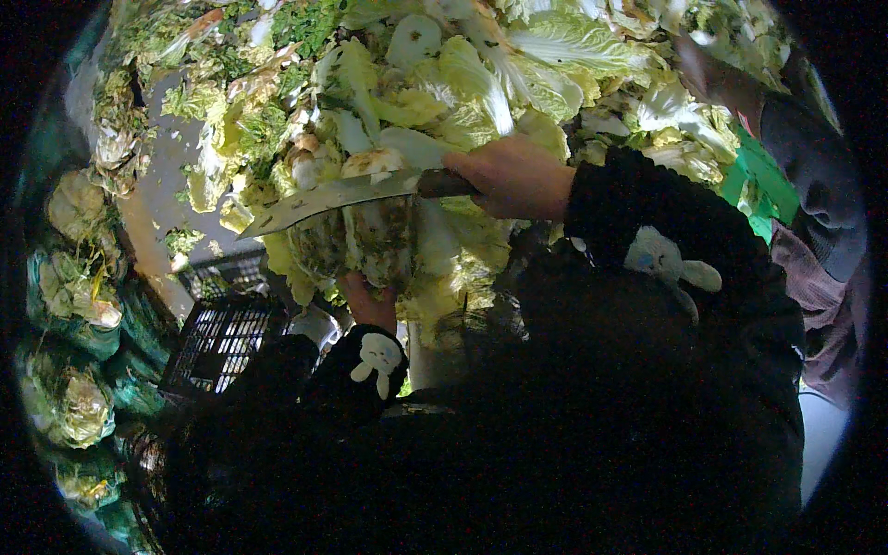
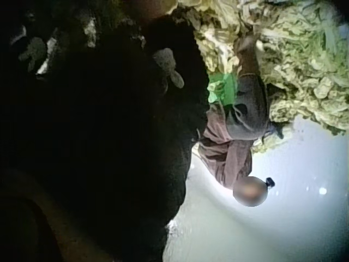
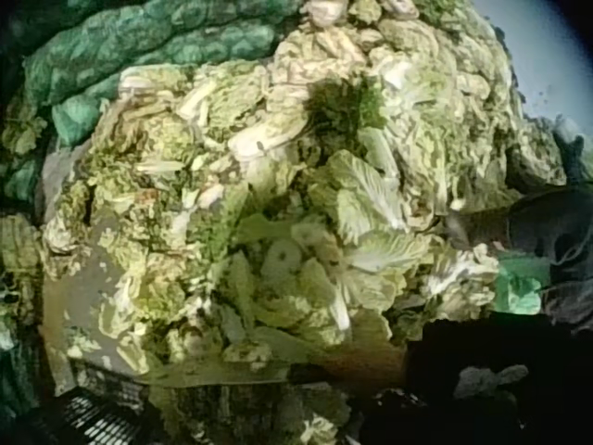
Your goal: The person trims the outer leaves and base of napa cabbage heads using a knife. They peel off loose leaves, cut the core, and place the trimmed cabbages into a black crate.
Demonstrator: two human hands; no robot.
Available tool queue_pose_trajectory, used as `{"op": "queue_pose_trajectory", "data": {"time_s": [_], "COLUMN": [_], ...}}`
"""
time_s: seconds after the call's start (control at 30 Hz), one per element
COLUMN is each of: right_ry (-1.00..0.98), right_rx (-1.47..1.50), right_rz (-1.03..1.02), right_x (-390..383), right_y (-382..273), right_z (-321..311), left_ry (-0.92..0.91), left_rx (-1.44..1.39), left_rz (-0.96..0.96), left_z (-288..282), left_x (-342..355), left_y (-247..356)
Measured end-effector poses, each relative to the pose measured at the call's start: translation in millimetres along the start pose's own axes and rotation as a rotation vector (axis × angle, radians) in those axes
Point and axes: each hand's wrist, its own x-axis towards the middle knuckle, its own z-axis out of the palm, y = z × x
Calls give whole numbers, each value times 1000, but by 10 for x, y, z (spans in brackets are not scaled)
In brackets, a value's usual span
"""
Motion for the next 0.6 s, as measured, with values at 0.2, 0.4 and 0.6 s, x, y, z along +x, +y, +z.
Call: {"op": "queue_pose_trajectory", "data": {"time_s": [0.2, 0.4, 0.6], "right_ry": [-46, -143, -158], "right_rx": [-76, -117, -70], "right_rz": [-19, 48, 148], "right_x": [157, 194, 152], "right_y": [-28, -55, 65], "right_z": [-60, -122, -50], "left_ry": [-22, -70, -74], "left_rx": [55, 51, 46], "left_rz": [-10, -72, -96], "left_z": [-4, -57, -62], "left_x": [12, 13, 38], "left_y": [13, 75, 144]}}
